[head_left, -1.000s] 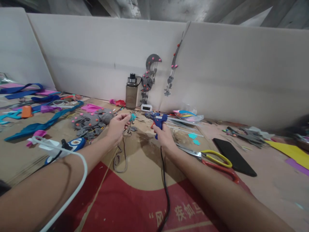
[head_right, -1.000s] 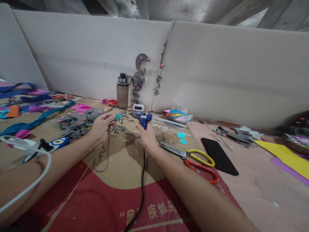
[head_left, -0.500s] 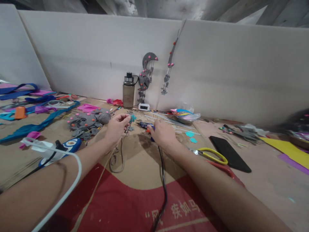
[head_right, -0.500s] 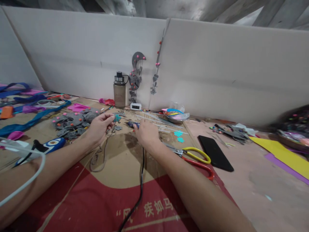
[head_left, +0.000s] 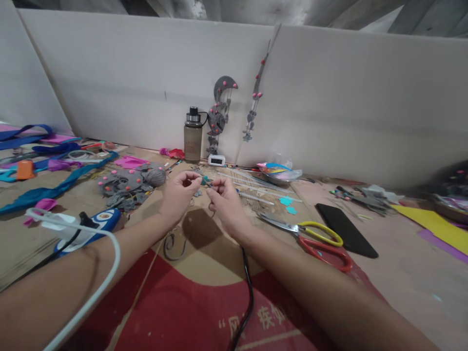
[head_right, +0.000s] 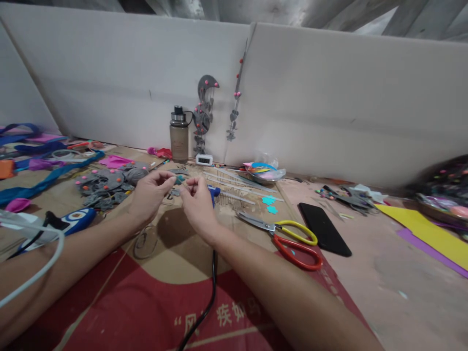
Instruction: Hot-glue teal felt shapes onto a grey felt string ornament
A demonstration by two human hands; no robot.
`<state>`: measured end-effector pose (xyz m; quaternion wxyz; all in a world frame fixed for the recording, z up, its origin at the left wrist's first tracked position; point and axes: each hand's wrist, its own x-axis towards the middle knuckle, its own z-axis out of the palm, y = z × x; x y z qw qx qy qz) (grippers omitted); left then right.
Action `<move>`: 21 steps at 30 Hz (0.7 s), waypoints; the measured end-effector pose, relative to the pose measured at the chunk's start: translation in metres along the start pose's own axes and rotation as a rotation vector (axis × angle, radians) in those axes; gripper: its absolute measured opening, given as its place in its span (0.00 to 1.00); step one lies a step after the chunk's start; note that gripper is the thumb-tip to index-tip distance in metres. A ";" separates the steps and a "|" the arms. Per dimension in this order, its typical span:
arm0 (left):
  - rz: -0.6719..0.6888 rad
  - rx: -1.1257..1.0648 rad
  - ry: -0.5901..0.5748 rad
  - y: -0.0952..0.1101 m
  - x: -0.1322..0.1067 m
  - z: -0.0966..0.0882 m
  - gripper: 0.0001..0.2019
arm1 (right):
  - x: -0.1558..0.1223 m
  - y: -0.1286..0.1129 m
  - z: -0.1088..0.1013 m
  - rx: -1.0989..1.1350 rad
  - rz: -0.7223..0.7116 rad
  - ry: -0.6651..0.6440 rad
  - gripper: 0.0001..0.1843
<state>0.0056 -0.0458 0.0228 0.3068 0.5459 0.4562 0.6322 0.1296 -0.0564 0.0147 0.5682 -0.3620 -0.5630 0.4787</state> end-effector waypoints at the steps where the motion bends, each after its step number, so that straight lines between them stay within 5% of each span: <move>1: -0.053 -0.061 -0.019 0.000 0.000 0.001 0.09 | 0.000 0.000 -0.002 -0.085 -0.057 0.014 0.09; 10: -0.344 -0.364 -0.128 0.009 -0.004 0.007 0.12 | 0.004 0.006 -0.016 -0.473 -0.299 0.038 0.05; 21: -0.362 -0.395 -0.162 0.007 -0.004 0.008 0.11 | 0.004 0.006 -0.021 -0.615 -0.376 0.031 0.09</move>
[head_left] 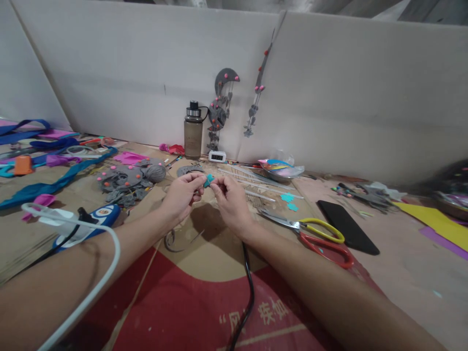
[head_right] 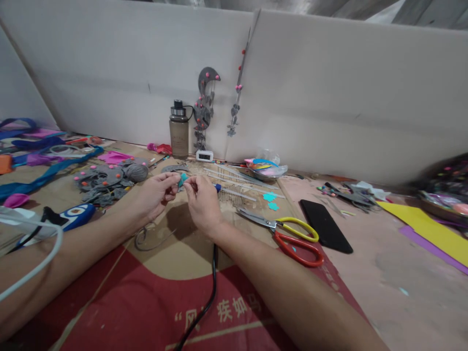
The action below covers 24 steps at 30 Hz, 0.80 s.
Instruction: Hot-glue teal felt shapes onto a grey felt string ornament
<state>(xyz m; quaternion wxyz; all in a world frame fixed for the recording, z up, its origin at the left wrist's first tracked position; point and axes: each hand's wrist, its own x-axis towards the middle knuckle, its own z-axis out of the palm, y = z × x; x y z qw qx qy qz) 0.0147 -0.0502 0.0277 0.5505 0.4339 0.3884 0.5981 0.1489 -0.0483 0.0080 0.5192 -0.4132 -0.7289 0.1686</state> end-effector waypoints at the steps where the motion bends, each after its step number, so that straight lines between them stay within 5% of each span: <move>1: 0.008 0.028 0.011 0.000 -0.001 0.001 0.10 | 0.000 -0.001 -0.001 -0.007 -0.014 -0.001 0.09; 24: 0.305 0.780 0.028 0.006 -0.012 0.003 0.08 | 0.007 0.004 -0.009 -0.067 -0.089 0.042 0.07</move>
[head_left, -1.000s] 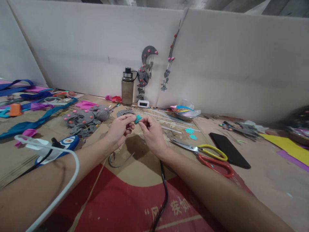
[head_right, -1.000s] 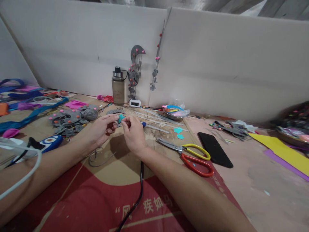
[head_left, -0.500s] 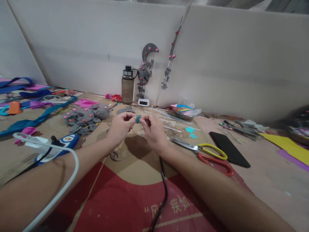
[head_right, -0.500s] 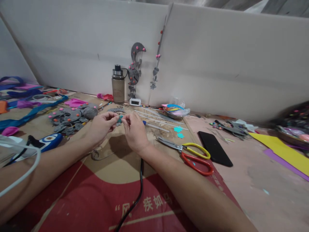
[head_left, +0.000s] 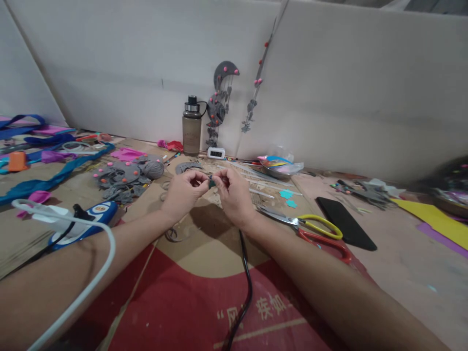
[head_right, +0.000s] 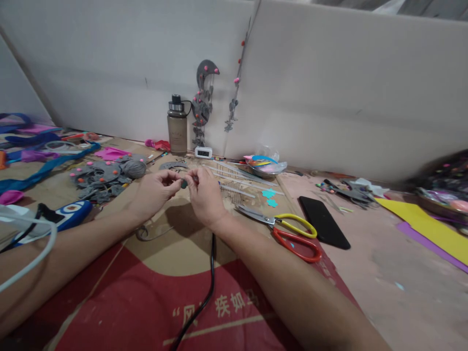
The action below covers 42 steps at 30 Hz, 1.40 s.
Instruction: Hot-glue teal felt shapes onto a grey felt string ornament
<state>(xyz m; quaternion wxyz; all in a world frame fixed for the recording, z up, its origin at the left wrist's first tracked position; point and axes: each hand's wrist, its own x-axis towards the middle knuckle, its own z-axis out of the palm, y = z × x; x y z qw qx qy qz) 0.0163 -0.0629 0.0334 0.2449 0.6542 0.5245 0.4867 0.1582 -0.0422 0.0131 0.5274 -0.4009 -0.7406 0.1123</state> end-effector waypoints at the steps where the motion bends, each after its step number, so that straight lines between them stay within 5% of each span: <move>1: 0.009 0.009 0.000 -0.002 0.001 0.000 0.08 | 0.000 0.001 0.000 0.005 0.009 0.006 0.06; 42: 0.038 -0.090 -0.028 -0.003 0.000 0.000 0.08 | -0.001 0.003 -0.005 0.004 0.085 -0.046 0.08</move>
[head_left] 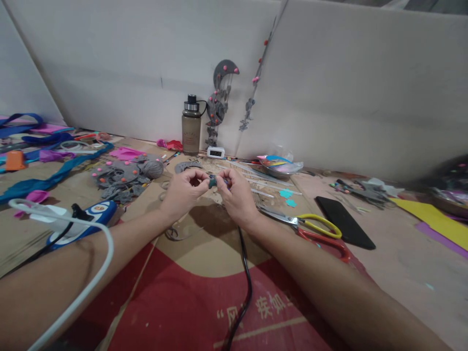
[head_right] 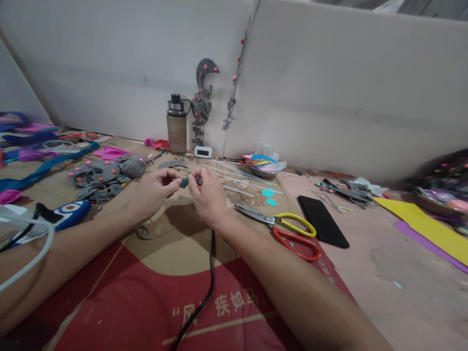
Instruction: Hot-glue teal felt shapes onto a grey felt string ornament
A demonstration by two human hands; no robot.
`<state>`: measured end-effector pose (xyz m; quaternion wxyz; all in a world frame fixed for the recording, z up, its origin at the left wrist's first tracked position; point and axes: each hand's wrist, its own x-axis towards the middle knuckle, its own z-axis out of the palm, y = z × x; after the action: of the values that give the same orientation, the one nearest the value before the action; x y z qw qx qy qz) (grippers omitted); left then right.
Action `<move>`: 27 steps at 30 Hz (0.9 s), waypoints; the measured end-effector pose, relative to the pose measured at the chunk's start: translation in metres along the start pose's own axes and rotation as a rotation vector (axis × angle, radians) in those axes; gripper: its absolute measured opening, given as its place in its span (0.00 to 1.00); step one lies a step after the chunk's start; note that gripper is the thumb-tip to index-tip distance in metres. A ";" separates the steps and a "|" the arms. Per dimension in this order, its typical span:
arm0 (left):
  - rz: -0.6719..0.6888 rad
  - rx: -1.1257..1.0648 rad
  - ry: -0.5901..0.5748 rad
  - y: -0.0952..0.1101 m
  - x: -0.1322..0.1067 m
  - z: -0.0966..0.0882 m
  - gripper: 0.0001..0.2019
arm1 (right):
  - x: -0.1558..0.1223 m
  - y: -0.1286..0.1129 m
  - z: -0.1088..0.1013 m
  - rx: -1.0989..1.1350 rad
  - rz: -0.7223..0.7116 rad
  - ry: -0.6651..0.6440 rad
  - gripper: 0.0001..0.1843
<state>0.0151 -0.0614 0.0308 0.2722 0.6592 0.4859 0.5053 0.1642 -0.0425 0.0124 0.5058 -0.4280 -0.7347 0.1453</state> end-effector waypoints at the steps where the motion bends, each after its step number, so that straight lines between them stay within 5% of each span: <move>1: 0.005 -0.003 -0.002 0.000 0.000 0.000 0.08 | 0.000 0.000 0.000 0.008 0.000 0.000 0.08; 27: 0.099 0.049 -0.038 -0.018 0.004 0.000 0.09 | -0.005 0.002 0.001 0.034 0.017 -0.013 0.09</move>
<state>0.0086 -0.0509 0.0168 0.2397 0.6982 0.4598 0.4936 0.1650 -0.0446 0.0073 0.5067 -0.4247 -0.7319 0.1648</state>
